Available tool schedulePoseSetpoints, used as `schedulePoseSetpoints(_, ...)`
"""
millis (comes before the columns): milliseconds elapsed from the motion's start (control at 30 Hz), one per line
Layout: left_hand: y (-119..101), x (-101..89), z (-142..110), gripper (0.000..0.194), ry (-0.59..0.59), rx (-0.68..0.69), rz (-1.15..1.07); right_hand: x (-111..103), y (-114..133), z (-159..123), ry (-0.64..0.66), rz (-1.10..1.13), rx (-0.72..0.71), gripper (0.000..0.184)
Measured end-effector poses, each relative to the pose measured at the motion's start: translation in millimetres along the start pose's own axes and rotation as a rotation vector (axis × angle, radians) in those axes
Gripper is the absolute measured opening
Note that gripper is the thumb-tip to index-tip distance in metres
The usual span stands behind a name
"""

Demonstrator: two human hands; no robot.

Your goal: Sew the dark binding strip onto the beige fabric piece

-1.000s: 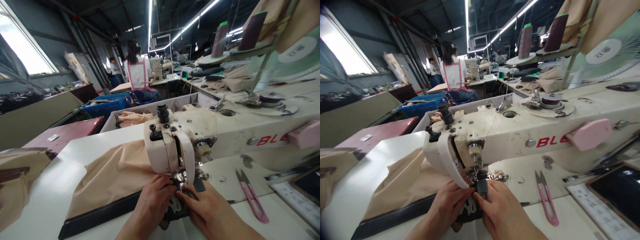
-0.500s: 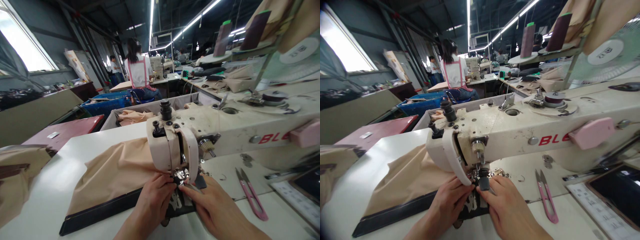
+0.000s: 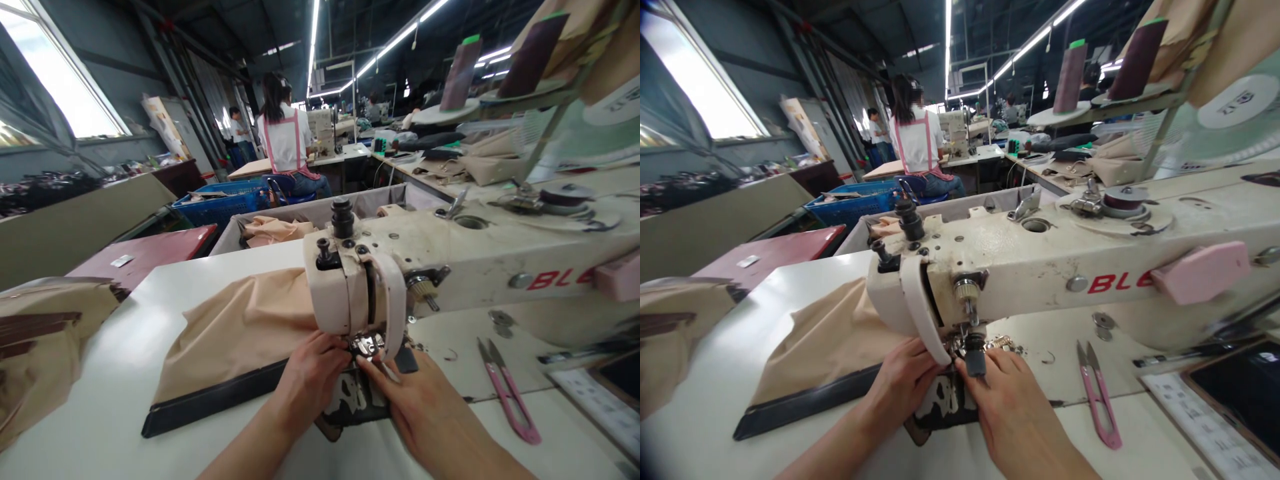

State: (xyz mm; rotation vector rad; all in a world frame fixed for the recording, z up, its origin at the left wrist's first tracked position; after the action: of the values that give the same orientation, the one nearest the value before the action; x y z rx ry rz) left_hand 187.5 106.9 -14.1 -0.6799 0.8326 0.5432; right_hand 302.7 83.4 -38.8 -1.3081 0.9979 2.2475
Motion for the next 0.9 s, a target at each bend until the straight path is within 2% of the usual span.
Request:
schedulePoseSetpoints(100,5,-1.2,5,0.026,-0.026,-0.017,0.028,-5,2,0,-0.043,0.010,-0.005,0.054)
schedulePoseSetpoints(533,16,2.7,6,0.026,-0.073,-0.125,0.068,-12,4,-4,-0.115,0.106,0.045,0.045)
schedulePoseSetpoints(800,27,3.5,4,0.022,-0.089,-0.211,0.055,-10,0,-7,-0.148,0.025,0.007,0.047)
schedulePoseSetpoints(900,28,2.8,3,0.020,-0.091,-0.220,0.057,-4,-2,-9,-0.224,-0.061,-0.056,0.048)
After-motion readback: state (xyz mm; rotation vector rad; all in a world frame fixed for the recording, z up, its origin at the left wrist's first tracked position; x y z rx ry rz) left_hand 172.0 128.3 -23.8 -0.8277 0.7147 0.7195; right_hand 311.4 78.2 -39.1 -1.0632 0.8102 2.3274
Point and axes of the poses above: each hand's wrist, its own z-axis towards the middle knuckle, its own x-axis out of the palm, y = z × x, the point moved 8 cm from there along z, towards the middle knuckle, and after that the axes turned 7 degrees about z, right-handed, at the moved point
